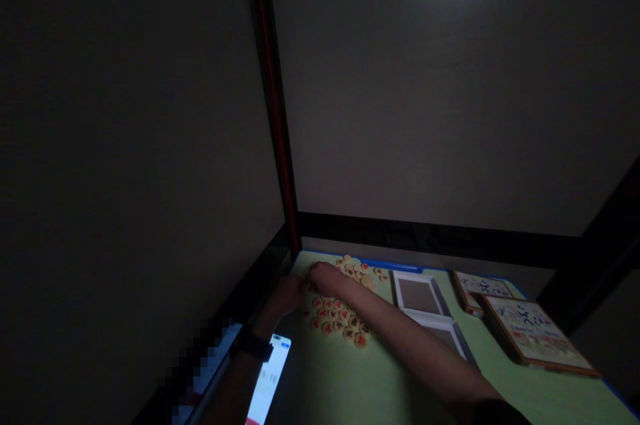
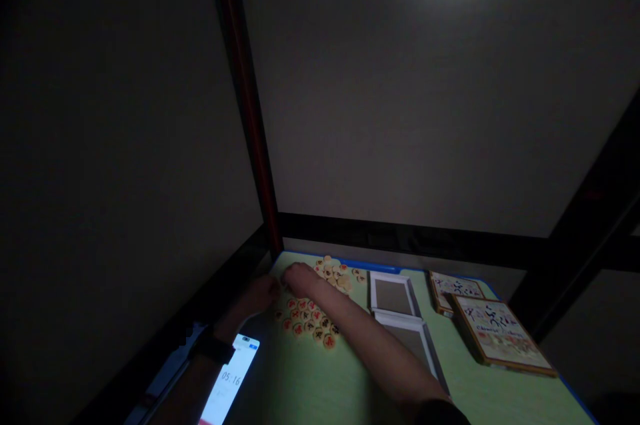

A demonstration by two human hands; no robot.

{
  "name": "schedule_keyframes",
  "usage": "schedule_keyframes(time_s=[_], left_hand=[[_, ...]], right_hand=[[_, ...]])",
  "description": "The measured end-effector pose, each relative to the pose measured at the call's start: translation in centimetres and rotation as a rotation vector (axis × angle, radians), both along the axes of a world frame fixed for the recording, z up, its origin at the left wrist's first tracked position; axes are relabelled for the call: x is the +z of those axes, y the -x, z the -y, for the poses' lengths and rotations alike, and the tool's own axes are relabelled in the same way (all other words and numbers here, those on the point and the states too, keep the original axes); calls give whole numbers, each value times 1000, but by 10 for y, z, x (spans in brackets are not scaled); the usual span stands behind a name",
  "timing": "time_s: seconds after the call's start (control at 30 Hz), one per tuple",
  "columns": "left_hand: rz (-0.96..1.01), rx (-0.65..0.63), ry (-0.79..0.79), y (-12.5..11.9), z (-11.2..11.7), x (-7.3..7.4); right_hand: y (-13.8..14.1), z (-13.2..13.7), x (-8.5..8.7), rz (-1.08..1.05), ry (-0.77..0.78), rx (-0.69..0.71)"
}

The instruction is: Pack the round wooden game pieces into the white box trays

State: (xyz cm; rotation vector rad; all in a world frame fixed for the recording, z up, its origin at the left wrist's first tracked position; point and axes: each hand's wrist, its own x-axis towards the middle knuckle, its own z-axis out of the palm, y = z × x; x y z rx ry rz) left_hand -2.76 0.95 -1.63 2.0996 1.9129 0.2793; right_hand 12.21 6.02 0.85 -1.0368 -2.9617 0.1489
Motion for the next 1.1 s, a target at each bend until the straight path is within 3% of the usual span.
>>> schedule_keyframes(time_s=[0.23, 0.4, 0.6, 0.73, 0.93, 1.1], left_hand=[[217, 40, 112, -7, 12, 8], [163, 60, 100, -6, 14, 11], [83, 83, 54, -7, 12, 9], [30, 41, 8, -14, 7, 8], [-44, -95, -78, -32, -13, 12], [-65, -173, -81, -44, -26, 18]], right_hand=[[0, -4, 0, -34, 69, -15], [-5, -16, -1, -122, 210, 7], [-7, -26, -4, -155, 233, -24], [-14, -29, 7, -228, 204, -50], [-63, -22, 32, -327, 119, -104], [-130, -1, 28, -342, 109, -104]])
